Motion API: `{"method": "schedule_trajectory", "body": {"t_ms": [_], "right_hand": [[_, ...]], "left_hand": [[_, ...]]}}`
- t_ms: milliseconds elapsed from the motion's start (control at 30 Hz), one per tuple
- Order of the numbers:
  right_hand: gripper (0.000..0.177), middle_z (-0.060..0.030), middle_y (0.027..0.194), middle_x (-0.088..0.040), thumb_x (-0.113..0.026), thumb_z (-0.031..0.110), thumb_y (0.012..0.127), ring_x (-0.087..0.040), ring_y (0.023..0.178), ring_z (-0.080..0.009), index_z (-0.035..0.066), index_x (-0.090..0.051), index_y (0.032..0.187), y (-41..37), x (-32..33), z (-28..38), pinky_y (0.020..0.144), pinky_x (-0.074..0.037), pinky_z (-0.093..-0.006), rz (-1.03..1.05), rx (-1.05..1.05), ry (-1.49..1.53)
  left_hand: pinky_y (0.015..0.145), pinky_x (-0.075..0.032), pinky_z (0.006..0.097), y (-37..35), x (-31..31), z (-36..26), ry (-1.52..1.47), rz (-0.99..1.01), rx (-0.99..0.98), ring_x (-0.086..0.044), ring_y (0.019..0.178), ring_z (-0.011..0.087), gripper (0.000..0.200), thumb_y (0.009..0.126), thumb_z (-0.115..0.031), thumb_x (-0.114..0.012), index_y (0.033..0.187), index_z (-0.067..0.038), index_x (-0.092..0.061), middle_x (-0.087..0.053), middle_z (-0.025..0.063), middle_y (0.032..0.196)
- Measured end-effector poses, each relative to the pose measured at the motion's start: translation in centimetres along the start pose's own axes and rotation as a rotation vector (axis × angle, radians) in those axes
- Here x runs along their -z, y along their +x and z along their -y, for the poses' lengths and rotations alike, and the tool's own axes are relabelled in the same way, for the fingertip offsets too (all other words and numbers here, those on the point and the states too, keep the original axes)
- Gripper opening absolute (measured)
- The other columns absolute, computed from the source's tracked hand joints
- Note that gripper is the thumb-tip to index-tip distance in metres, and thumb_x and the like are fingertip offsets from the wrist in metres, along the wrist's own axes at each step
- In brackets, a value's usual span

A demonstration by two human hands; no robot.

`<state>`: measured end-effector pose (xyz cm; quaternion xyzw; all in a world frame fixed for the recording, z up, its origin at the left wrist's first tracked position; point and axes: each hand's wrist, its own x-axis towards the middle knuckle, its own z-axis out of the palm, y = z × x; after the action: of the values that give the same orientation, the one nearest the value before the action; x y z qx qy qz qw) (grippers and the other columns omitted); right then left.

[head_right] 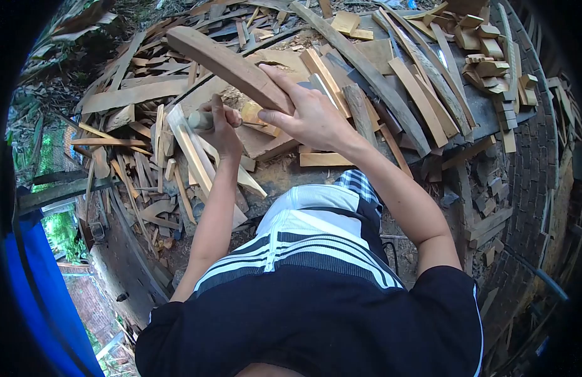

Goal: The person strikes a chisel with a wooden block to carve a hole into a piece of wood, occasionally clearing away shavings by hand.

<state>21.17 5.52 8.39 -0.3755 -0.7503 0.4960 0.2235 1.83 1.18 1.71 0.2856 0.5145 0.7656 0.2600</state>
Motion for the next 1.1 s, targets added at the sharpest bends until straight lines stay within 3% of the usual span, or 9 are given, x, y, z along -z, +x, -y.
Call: {"method": "schedule_trajectory", "body": {"t_ms": [167, 300, 367, 467, 567, 700, 900, 1033, 1100], "right_hand": [[0.077, -0.018, 0.109, -0.067, -0.07, 0.033, 0.084, -0.069, 0.089, -0.0297, 0.021, -0.034, 0.151, -0.3, 0.2, 3.5, 0.079, -0.053, -0.0393, -0.045, 0.173, -0.072], [0.081, -0.0145, 0.1, -0.068, -0.071, 0.028, 0.08, -0.069, 0.076, -0.0312, 0.026, -0.033, 0.152, -0.7, -2.0, 4.4, 0.07, -0.055, -0.0387, -0.094, 0.529, -0.074], [0.081, -0.0107, 0.088, -0.065, -0.071, 0.026, 0.08, -0.066, 0.065, -0.027, 0.029, -0.033, 0.151, -1.2, -2.0, 4.0, 0.06, -0.054, -0.0376, -0.027, 0.503, -0.252], [0.077, -0.0119, 0.084, -0.064, -0.066, 0.025, 0.083, -0.061, 0.054, -0.0257, 0.027, -0.033, 0.152, -0.9, -2.2, 4.2, 0.048, -0.048, -0.0386, 0.274, 0.446, -0.594], [0.086, -0.0059, 0.086, -0.062, -0.075, 0.022, 0.075, -0.063, 0.064, -0.0216, 0.033, -0.034, 0.15, -2.2, -3.1, 5.4, 0.049, -0.047, -0.0323, 0.003, 0.733, -0.392], [0.096, -0.0065, 0.093, -0.063, -0.076, 0.018, 0.066, -0.065, 0.069, -0.0231, 0.031, -0.034, 0.151, -1.0, -3.2, 4.6, 0.054, -0.051, -0.0348, 0.058, 0.475, -0.522], [0.088, -0.0134, 0.094, -0.067, -0.072, 0.024, 0.073, -0.068, 0.071, -0.027, 0.029, -0.032, 0.151, -1.6, -2.5, 6.3, 0.051, -0.05, -0.0369, -0.059, 0.639, -0.304], [0.087, -0.0171, 0.09, -0.069, -0.068, 0.023, 0.074, -0.069, 0.075, -0.0294, 0.028, -0.03, 0.152, -0.8, -1.2, 5.8, 0.061, -0.054, -0.043, 0.324, 0.245, -0.571], [0.083, -0.0195, 0.092, -0.069, -0.064, 0.024, 0.077, -0.069, 0.076, -0.0322, 0.026, -0.03, 0.152, -0.8, -1.7, 4.1, 0.066, -0.055, -0.0431, 0.155, 0.262, -0.168]], "left_hand": [[0.044, -0.039, 0.0238, -0.4, -0.4, 0.9, -0.092, 0.105, 0.0, -0.045, 0.045, 0.0068, 0.029, 0.092, -0.021, -0.071, 0.079, -0.007, -0.049, -0.052, -0.0002, 0.058], [0.051, -0.041, 0.0233, -1.2, 0.2, 2.1, -0.372, -0.201, 0.241, -0.049, 0.058, 0.0049, 0.027, 0.095, -0.026, -0.067, 0.085, -0.01, -0.048, -0.056, -0.0011, 0.072], [0.054, -0.04, 0.0222, -1.3, 1.5, 2.8, 0.007, 0.122, 0.094, -0.045, 0.06, 0.0038, 0.028, 0.097, -0.029, -0.064, 0.085, -0.012, -0.045, -0.052, -0.003, 0.069], [0.053, -0.036, 0.0212, -1.5, -0.3, -0.1, -0.016, 0.015, 0.112, -0.039, 0.057, 0.0038, 0.03, 0.098, -0.029, -0.062, 0.082, -0.012, -0.043, -0.045, -0.0039, 0.065], [0.052, -0.035, 0.0201, -2.8, -0.9, -2.5, 0.0, 0.027, 0.138, -0.04, 0.056, 0.0041, 0.029, 0.098, -0.027, -0.061, 0.081, -0.012, -0.043, -0.044, -0.0035, 0.064], [0.056, -0.037, 0.0225, -3.1, 0.1, -0.4, 0.132, 0.102, 0.099, -0.041, 0.061, 0.0064, 0.028, 0.101, -0.026, -0.057, 0.082, -0.011, -0.043, -0.045, -0.0025, 0.068], [0.06, -0.037, 0.0239, -3.0, 1.5, 2.1, 0.258, 0.129, 0.075, -0.041, 0.068, 0.0076, 0.022, 0.101, -0.023, -0.056, 0.088, -0.012, -0.043, -0.043, -0.0018, 0.077], [0.059, -0.039, 0.025, -1.6, 2.7, 2.4, 0.236, 0.246, 0.078, -0.043, 0.067, 0.009, 0.02, 0.1, -0.025, -0.057, 0.093, -0.012, -0.044, -0.041, -0.0033, 0.076], [0.062, -0.043, 0.0263, -0.4, 3.6, 1.3, 0.672, 0.545, -0.503, -0.049, 0.07, 0.01, 0.02, 0.098, -0.026, -0.059, 0.099, -0.009, -0.049, -0.048, -0.0028, 0.078]]}}
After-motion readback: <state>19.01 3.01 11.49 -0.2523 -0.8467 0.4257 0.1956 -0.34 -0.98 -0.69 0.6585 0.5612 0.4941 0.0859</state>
